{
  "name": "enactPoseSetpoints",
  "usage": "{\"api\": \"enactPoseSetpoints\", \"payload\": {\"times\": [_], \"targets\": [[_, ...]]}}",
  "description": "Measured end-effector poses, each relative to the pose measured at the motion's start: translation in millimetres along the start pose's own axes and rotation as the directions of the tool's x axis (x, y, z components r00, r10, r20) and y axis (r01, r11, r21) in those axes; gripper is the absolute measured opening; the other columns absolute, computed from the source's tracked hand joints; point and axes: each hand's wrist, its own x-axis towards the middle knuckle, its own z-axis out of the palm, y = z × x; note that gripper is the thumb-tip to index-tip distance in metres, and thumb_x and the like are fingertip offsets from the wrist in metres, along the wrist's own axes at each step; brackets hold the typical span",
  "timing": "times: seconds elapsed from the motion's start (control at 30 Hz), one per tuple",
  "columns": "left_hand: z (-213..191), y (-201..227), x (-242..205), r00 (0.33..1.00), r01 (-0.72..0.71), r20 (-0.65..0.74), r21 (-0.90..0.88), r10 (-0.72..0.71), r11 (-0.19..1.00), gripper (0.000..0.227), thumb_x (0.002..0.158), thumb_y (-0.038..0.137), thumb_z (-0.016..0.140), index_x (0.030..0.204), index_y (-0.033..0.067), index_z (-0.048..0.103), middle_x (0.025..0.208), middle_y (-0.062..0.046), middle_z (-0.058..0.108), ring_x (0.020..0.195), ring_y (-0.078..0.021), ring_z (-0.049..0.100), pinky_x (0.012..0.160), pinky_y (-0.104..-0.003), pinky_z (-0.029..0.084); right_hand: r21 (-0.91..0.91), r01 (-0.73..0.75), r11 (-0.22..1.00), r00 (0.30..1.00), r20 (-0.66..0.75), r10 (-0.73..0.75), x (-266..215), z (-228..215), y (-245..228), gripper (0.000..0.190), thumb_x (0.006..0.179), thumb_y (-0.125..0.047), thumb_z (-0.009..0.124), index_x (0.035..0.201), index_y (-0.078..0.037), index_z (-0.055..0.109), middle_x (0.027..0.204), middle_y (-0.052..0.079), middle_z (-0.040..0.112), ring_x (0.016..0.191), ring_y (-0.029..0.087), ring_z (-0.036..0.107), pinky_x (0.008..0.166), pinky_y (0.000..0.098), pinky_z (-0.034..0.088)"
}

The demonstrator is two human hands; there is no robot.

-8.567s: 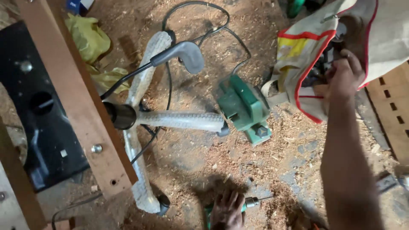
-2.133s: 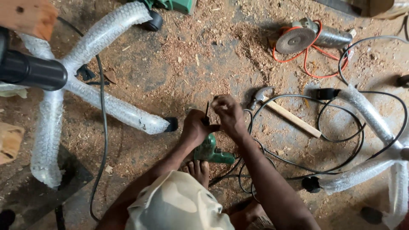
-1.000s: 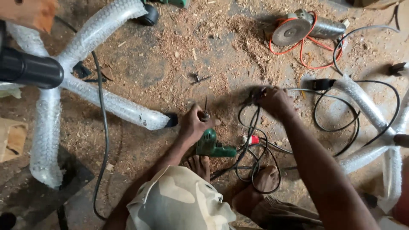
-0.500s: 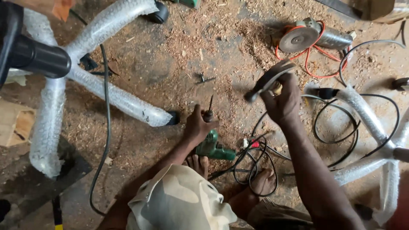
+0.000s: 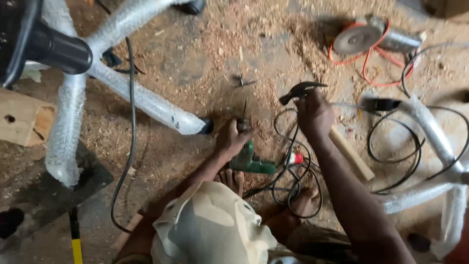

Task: Assembling wooden components for a chair using a drill and manual tools.

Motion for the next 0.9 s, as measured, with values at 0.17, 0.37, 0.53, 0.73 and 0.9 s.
{"api": "enactPoseSetpoints", "payload": {"times": [0.17, 0.37, 0.53, 0.73, 0.9], "targets": [[-0.9, 6.3, -2.2, 0.998, -0.038, 0.048, 0.008, 0.038, 0.999, 0.042, 0.086, 0.04, 0.076, 0.106, 0.006, 0.063, 0.093, -0.009, 0.07, 0.078, -0.0169, 0.069, 0.069, -0.036, 0.057, 0.163, -0.67, 0.724, 0.689, 0.5, 0.525, 30.5, -11.8, -33.1, 0.015, 0.102, -0.017, 0.061, 0.115, -0.016, 0.069, 0.088, 0.007, 0.07, 0.059, 0.018, 0.059, 0.045, 0.0339, 0.051], [10.5, 2.6, -18.8, 0.996, -0.079, 0.027, -0.103, 0.083, 0.991, 0.032, 0.089, 0.031, 0.07, 0.11, 0.0076, 0.066, 0.093, -0.01, 0.071, 0.08, -0.0209, 0.068, 0.07, -0.037, 0.058, 0.549, -0.287, 0.785, 0.921, 0.383, 0.069, 29.0, -31.3, -67.8, 0.016, 0.096, -0.015, 0.072, 0.11, -0.008, 0.068, 0.1, 0.013, 0.073, 0.084, 0.024, 0.072, 0.069, 0.0383, 0.06], [2.3, -1.0, -22.2, 0.993, -0.087, 0.04, -0.36, 0.109, 0.929, 0.04, 0.093, 0.03, 0.071, 0.122, 0.0057, 0.059, 0.103, -0.01, 0.07, 0.091, -0.02, 0.07, 0.08, -0.035, 0.058, 0.163, -0.412, 0.897, 0.865, 0.378, 0.329, 22.7, -9.7, -36.2, 0.025, 0.094, -0.021, 0.074, 0.115, -0.008, 0.068, 0.106, 0.02, 0.073, 0.098, 0.039, 0.071, 0.082, 0.05, 0.055], [-19.3, 20.0, -30.6, 0.979, -0.042, 0.169, -0.379, 0.114, 0.925, 0.041, 0.095, 0.027, 0.06, 0.131, 0.0086, 0.057, 0.114, -0.009, 0.07, 0.097, -0.0224, 0.071, 0.084, -0.034, 0.059, 0.408, -0.18, 0.895, 0.951, 0.306, 0.051, 19.1, -17.0, -101.2, 0.029, 0.085, -0.023, 0.08, 0.107, -0.004, 0.074, 0.115, 0.019, 0.074, 0.099, 0.034, 0.073, 0.081, 0.0454, 0.06], [-9.2, 4.8, -15.2, 0.981, -0.121, 0.137, -0.131, 0.138, 0.984, 0.031, 0.1, 0.023, 0.057, 0.125, 0.0074, 0.063, 0.115, -0.013, 0.074, 0.102, -0.0234, 0.071, 0.084, -0.032, 0.056, 0.567, -0.226, 0.792, 0.938, 0.345, 0.02, 7.9, 26.4, -124.6, 0.017, 0.094, -0.02, 0.073, 0.094, -0.004, 0.079, 0.1, 0.015, 0.078, 0.084, 0.023, 0.077, 0.071, 0.0354, 0.065]]}}
